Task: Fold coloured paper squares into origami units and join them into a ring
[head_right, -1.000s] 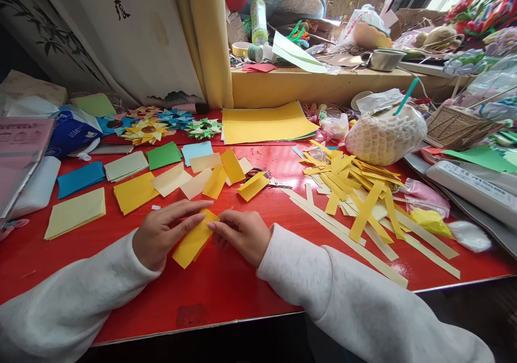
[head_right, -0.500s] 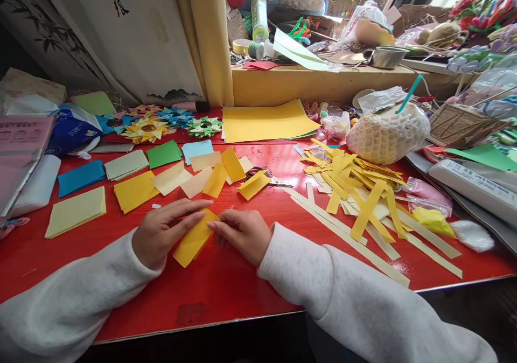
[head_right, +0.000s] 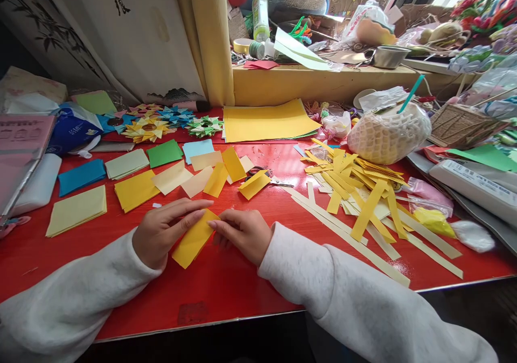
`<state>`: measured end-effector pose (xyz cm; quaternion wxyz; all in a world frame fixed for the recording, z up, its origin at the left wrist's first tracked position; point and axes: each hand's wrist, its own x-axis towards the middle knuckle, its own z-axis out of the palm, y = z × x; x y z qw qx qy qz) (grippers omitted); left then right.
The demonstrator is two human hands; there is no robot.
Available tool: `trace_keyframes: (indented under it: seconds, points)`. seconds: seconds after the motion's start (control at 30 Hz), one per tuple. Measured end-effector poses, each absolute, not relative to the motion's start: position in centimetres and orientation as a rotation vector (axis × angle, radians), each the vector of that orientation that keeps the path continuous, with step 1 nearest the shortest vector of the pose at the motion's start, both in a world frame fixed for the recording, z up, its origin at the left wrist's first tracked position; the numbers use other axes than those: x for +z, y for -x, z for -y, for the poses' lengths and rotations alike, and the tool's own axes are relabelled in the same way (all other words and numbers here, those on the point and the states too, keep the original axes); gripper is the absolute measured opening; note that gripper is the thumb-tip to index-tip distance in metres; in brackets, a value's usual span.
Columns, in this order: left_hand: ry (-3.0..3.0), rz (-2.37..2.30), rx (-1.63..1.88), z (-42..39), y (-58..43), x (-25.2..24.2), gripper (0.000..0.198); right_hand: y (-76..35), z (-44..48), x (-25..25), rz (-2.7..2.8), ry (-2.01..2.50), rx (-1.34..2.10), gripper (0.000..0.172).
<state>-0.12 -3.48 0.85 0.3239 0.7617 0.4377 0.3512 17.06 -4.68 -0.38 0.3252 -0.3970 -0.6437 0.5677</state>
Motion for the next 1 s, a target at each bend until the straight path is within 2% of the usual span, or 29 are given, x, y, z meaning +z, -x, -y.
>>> trace_keyframes:
  seconds: [0.33,0.43,0.57,0.67,0.87,1.0]
  points:
    - [-1.969,-1.129,0.92,3.6,0.1,0.9,0.022,-17.2,4.8,-0.2,1.763,1.038,1.436,0.03]
    - [-1.824,-1.126,0.898,3.8,0.0,0.9,0.021,-17.2,4.8,-0.2,1.792,1.031,1.427,0.031]
    - [-1.504,-1.103,0.891,3.5,-0.2,0.9,0.029,-17.3,4.8,0.0,1.72,1.02,1.464,0.031]
    - [-1.397,-1.115,0.799,3.0,-0.3,1.0,0.02,-17.4,4.6,0.0,1.602,1.034,1.507,0.029]
    - [-1.469,-1.133,0.704,2.9,-0.2,1.1,0.022,-17.4,4.2,-0.4,1.639,1.148,1.551,0.029]
    - [-1.568,-1.133,0.631,3.3,-0.2,0.8,0.024,-17.2,4.1,-0.5,1.725,1.186,1.432,0.028]
